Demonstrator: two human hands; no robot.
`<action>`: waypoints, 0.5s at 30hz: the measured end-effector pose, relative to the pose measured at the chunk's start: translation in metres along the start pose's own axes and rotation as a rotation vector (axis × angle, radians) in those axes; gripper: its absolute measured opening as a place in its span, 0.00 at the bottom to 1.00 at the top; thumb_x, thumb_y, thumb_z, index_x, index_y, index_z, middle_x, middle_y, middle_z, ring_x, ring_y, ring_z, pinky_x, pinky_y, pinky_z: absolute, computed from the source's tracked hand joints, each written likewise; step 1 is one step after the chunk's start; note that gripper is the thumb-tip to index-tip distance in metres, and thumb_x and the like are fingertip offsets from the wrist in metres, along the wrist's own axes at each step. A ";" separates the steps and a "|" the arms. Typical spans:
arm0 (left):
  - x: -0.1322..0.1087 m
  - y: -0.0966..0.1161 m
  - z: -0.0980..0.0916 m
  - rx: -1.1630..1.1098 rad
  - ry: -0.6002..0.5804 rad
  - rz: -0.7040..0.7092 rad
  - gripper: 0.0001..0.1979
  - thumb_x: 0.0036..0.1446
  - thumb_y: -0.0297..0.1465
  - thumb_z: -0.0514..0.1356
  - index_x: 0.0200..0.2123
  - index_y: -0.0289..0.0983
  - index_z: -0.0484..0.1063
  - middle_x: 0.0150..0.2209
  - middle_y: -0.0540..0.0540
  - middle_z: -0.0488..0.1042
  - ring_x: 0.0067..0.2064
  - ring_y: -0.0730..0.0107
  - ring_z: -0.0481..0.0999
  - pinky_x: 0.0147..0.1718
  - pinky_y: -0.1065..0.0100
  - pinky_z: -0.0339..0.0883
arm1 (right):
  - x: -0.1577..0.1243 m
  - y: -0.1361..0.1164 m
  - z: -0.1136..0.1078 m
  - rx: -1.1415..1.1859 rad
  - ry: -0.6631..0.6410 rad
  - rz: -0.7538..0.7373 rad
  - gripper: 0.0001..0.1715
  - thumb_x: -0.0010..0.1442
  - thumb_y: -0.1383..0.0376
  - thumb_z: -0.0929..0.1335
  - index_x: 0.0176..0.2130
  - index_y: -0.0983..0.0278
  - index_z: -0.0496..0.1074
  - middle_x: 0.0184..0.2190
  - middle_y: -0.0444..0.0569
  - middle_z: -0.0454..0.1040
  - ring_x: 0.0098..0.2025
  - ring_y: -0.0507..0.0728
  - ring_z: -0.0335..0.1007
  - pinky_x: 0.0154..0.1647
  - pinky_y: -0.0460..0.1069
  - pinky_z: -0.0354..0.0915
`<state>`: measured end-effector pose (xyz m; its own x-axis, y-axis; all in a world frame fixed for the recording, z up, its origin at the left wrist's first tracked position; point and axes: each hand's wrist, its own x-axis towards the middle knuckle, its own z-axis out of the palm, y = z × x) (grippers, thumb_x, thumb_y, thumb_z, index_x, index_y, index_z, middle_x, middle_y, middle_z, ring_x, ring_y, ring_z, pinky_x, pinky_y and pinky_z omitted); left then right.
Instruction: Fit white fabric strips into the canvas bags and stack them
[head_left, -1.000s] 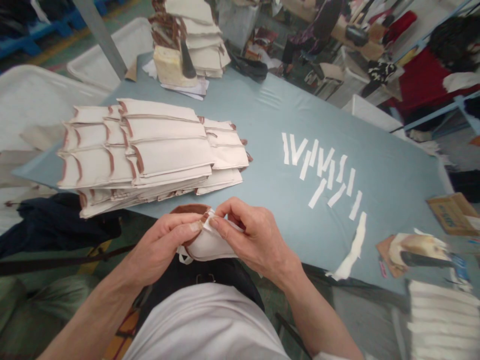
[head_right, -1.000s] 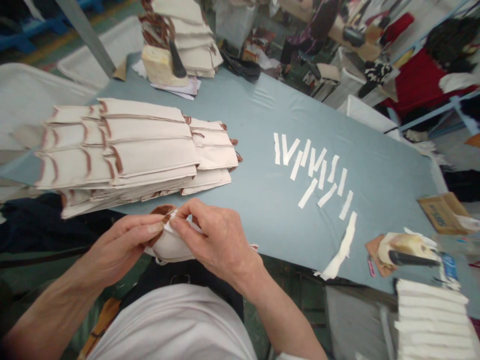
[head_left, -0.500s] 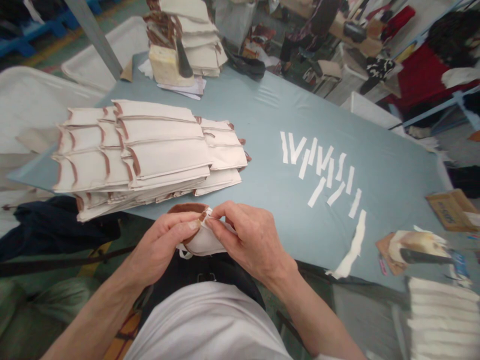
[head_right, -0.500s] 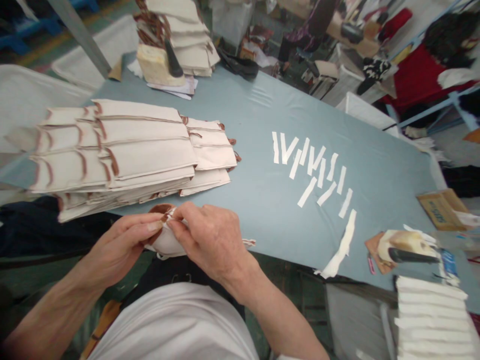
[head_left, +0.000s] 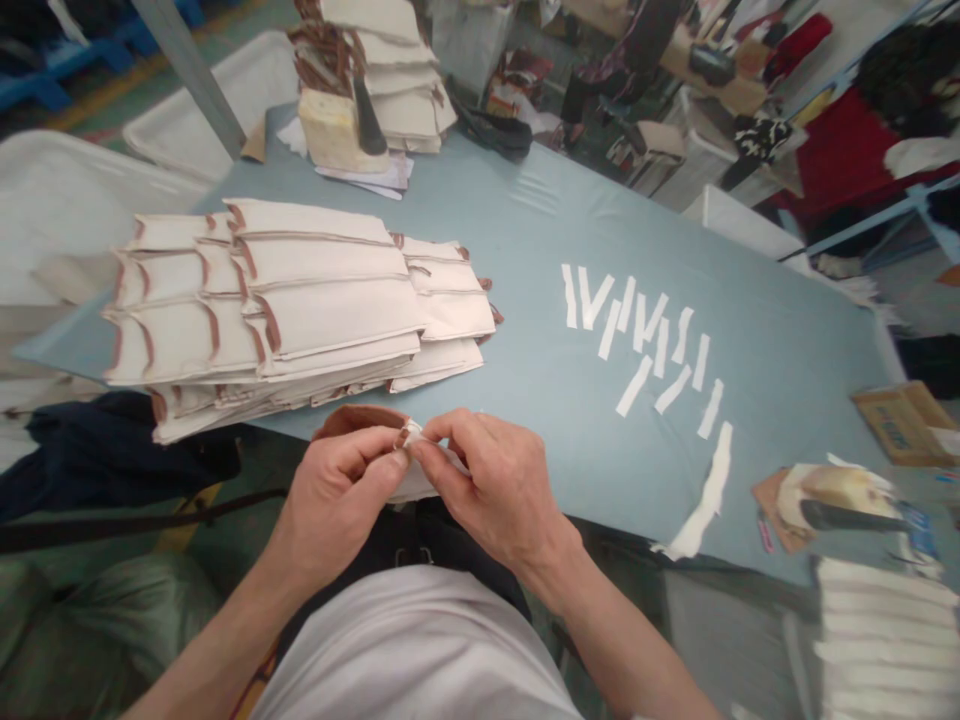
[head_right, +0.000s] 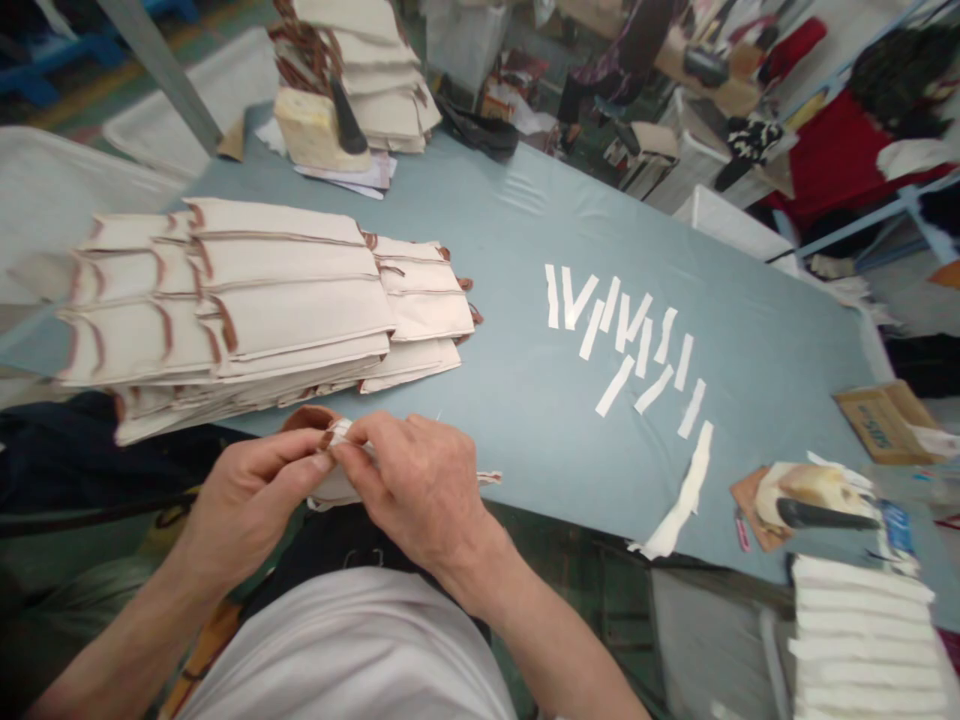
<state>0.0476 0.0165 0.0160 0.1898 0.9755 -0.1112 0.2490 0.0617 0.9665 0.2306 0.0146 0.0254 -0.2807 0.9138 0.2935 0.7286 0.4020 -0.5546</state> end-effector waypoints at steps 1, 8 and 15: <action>-0.001 0.001 0.002 0.045 0.026 0.019 0.14 0.63 0.35 0.61 0.28 0.38 0.82 0.28 0.48 0.80 0.31 0.63 0.76 0.31 0.67 0.69 | -0.001 0.000 0.001 -0.004 0.011 -0.003 0.19 0.79 0.57 0.66 0.39 0.62 0.80 0.25 0.45 0.78 0.27 0.53 0.68 0.33 0.49 0.57; -0.007 -0.001 0.011 0.249 0.137 0.131 0.13 0.64 0.31 0.58 0.29 0.40 0.79 0.25 0.50 0.77 0.28 0.63 0.74 0.29 0.67 0.66 | -0.001 -0.004 0.000 0.025 -0.070 0.136 0.13 0.75 0.58 0.70 0.39 0.61 0.80 0.23 0.42 0.74 0.24 0.52 0.65 0.31 0.48 0.55; -0.006 0.000 0.011 0.161 0.109 0.053 0.13 0.61 0.33 0.57 0.27 0.40 0.79 0.21 0.52 0.73 0.23 0.67 0.69 0.23 0.68 0.61 | 0.003 -0.003 -0.005 0.178 -0.240 0.332 0.11 0.72 0.56 0.71 0.40 0.60 0.76 0.22 0.38 0.68 0.23 0.51 0.59 0.30 0.47 0.51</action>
<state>0.0569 0.0086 0.0144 0.1049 0.9941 -0.0272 0.3921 -0.0162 0.9198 0.2307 0.0162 0.0317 -0.2023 0.9741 -0.1007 0.6905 0.0690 -0.7201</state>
